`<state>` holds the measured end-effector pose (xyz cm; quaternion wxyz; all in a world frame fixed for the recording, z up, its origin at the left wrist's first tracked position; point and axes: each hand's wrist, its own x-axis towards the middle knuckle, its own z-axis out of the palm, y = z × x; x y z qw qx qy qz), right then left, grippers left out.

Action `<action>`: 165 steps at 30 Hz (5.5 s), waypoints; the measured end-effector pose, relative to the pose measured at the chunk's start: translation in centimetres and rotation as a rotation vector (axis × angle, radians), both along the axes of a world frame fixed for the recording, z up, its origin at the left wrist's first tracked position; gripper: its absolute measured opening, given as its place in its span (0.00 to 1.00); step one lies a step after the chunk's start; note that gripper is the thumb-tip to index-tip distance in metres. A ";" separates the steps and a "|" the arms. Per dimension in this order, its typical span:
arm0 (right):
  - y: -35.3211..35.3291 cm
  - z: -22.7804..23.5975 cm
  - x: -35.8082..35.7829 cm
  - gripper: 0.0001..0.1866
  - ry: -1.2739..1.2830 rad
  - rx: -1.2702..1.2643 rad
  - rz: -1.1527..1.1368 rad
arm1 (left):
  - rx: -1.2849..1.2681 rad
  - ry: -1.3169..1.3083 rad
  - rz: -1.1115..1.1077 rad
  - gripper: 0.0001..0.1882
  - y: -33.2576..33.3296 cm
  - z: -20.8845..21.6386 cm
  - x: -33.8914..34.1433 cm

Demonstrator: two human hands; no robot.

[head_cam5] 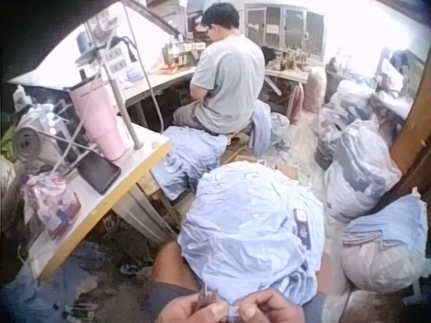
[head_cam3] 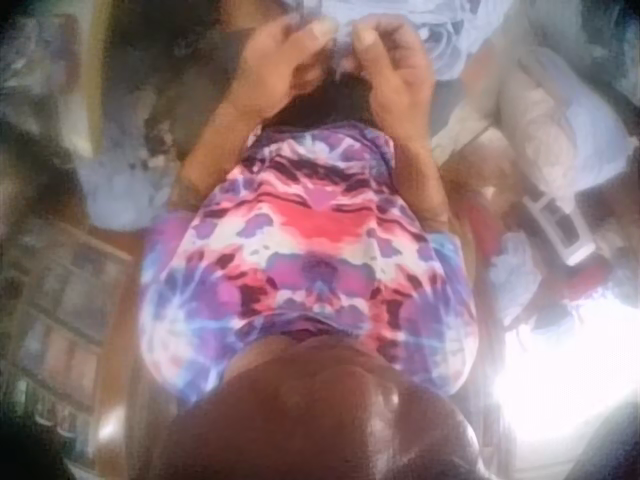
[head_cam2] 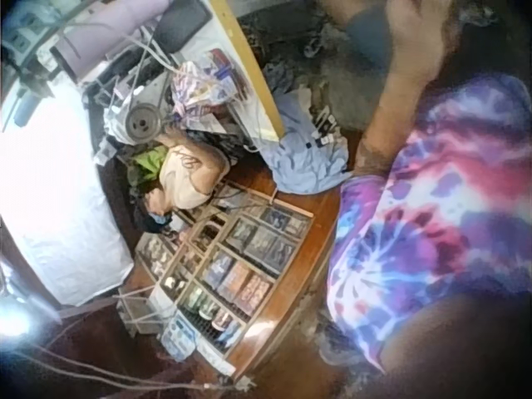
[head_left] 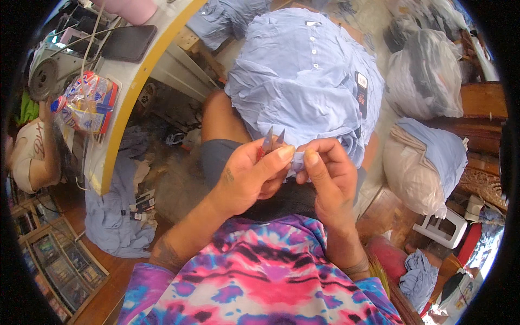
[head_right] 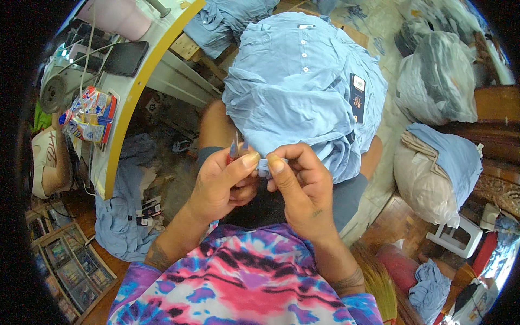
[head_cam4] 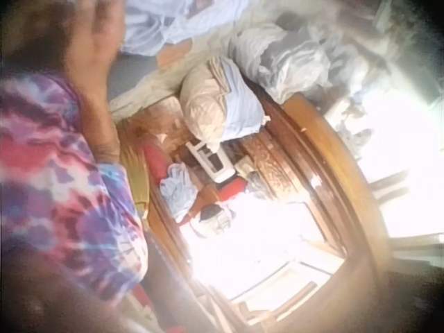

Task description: The person uses a pair of snips to trim loose threads from several light blue collared shirts and then removes paper tags from the necklines.

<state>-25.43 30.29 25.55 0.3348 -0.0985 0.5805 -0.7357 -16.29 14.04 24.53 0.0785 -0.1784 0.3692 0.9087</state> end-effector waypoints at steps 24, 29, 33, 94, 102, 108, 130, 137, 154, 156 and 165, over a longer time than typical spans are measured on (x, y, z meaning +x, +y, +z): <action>0.3 0.5 -2.2 0.07 0.402 0.131 0.237 | -1.652 0.401 -0.541 0.14 -6.1 9.1 -1.6; 0.4 0.2 -2.2 0.07 0.442 0.131 0.241 | -1.669 0.404 -0.585 0.13 -6.4 9.4 -1.8; 0.1 0.2 -2.1 0.07 0.460 0.126 0.244 | -1.672 0.403 -0.631 0.13 -6.5 9.4 -2.0; 0.1 0.7 -3.5 0.14 -0.168 -0.003 0.308 | -0.828 0.536 0.198 0.07 -3.1 -0.6 -2.3; -0.4 0.4 -2.7 0.11 0.075 -0.039 0.200 | -0.632 0.290 0.107 0.10 -3.3 0.5 -2.4; -0.7 0.5 -3.6 0.09 0.143 0.101 0.116 | -0.717 0.220 0.129 0.05 -2.1 0.6 -3.3; 7.1 -8.2 -8.5 0.23 0.519 0.636 -0.228 | -0.898 0.121 0.501 0.10 -5.4 3.7 -5.2; 6.5 5.0 -20.2 0.12 0.572 0.073 -0.718 | -0.717 0.402 0.614 0.10 -5.5 12.3 -16.8; 4.4 -0.7 -17.5 0.22 1.855 0.905 -0.224 | -0.556 -0.041 0.700 0.17 -15.3 -6.9 -21.4; 3.6 2.6 -17.4 0.22 1.798 0.593 -0.442 | -0.585 -0.012 0.689 0.16 -15.3 -6.3 -21.3; 2.6 10.9 -17.0 0.06 2.210 0.197 0.117 | -0.408 0.297 0.883 0.14 -15.3 3.5 -22.4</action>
